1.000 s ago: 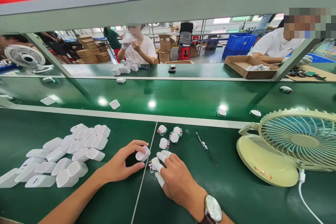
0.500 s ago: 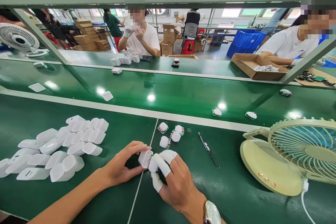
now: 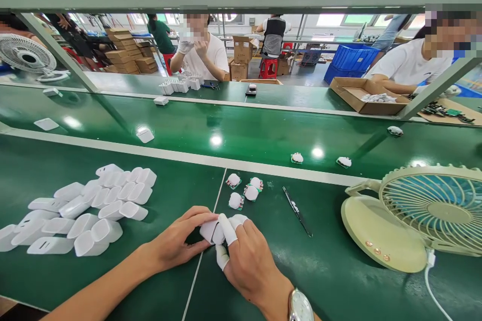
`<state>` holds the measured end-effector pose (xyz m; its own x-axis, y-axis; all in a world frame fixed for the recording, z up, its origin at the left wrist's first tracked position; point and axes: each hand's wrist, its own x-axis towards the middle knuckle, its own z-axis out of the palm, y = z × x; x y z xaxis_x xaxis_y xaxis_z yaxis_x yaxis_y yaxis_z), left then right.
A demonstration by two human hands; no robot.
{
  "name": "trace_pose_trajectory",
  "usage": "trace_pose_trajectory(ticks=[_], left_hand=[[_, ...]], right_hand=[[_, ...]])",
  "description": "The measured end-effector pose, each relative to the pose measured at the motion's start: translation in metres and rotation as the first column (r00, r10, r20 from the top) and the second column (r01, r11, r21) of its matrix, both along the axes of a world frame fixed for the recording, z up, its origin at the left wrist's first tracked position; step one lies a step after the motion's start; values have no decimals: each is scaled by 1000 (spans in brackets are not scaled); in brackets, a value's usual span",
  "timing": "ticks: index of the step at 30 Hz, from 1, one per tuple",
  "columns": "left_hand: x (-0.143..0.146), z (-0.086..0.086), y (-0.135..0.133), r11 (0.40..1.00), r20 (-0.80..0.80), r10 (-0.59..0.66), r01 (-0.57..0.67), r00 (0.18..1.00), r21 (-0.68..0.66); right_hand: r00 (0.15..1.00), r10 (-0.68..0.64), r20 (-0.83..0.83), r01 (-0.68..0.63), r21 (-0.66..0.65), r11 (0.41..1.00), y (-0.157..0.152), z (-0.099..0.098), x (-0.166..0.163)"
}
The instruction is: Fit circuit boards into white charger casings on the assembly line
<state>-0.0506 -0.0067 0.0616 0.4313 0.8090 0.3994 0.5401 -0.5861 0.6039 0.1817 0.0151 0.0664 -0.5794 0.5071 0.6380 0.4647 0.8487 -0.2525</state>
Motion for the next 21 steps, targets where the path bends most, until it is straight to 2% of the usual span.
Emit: trace_pose_trajectory(ticks=[6, 15, 21], left_hand=[[-1, -2, 1, 999, 20, 24, -24, 1000, -33], [4, -5, -1, 998, 4, 55, -55, 998, -19], [3, -6, 0, 998, 33, 48, -48, 998, -27]], right_hand=[[999, 39, -15, -39, -2, 999, 4, 3, 5], [999, -18, 44, 17, 40, 999, -3, 2, 3], [999, 48, 22, -49, 43, 998, 3, 7, 7]])
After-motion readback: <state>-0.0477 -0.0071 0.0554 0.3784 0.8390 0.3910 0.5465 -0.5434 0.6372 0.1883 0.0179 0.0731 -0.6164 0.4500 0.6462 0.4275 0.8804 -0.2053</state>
